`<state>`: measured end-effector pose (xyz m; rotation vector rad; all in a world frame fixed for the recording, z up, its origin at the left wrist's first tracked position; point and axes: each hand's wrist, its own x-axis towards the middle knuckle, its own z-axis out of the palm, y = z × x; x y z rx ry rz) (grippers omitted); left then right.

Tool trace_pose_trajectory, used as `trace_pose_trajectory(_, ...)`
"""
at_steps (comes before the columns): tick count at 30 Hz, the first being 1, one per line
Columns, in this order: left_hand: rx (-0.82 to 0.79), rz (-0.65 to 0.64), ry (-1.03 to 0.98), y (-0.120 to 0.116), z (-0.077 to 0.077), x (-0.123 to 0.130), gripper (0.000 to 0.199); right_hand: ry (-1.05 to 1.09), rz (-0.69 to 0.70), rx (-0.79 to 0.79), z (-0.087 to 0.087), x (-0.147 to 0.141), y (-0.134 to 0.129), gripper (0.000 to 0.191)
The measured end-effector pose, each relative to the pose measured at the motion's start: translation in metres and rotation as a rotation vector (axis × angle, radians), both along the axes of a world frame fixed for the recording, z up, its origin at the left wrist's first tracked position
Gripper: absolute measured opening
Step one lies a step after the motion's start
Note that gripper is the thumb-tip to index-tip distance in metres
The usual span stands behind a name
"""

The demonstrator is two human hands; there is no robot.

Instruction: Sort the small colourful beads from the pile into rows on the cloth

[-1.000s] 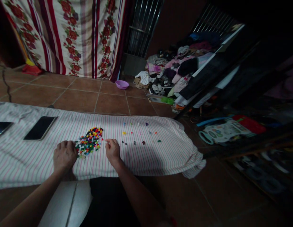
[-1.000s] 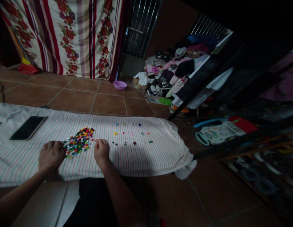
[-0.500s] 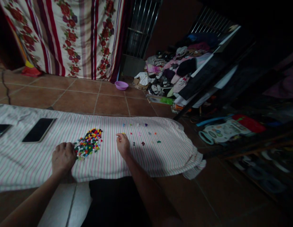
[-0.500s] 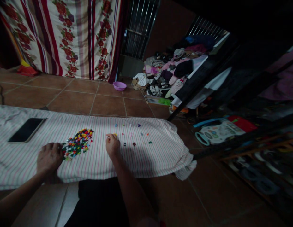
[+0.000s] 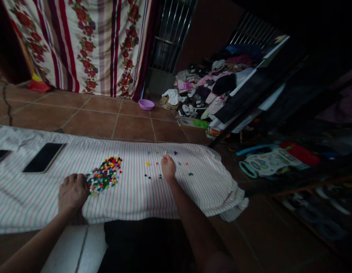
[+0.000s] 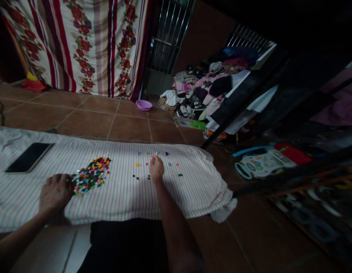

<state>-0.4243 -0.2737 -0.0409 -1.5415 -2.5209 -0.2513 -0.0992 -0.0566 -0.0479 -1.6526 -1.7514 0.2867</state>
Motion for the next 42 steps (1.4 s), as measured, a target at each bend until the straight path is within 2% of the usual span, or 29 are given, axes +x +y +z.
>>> trace_pose_trajectory(9,-0.009,-0.009,-0.013,0.0,-0.001,-0.001,0.036,-0.133,-0.134,-0.071,0.008,0.031,0.034,0.025)
trace_pose_trajectory(16,0.001,-0.029,-0.008,0.001,-0.003,-0.003,0.031,-0.27,-0.154,-0.242,0.019,0.031,0.05,0.032)
trace_pose_trajectory(24,0.05,-0.047,0.004,0.001,-0.009,-0.005,0.028,-0.327,-0.113,-0.323,0.022,0.024,0.065,0.03)
trace_pose_trajectory(33,0.066,-0.058,-0.011,0.001,-0.012,-0.007,0.027,-0.359,-0.089,-0.324,0.025,0.023,0.069,0.034)
trace_pose_trajectory(36,0.059,-0.053,-0.027,0.001,-0.009,-0.006,0.026,-0.337,-0.088,-0.247,0.028,0.014,0.064,0.036)
trace_pose_trajectory(39,0.074,-0.065,-0.041,0.001,-0.007,-0.005,0.026,-0.184,0.073,-0.07,0.026,-0.018,0.046,0.035)
trace_pose_trajectory(42,0.111,-0.071,-0.047,0.001,-0.006,-0.005,0.027,-0.003,0.413,0.063,0.015,-0.071,0.011,0.035)
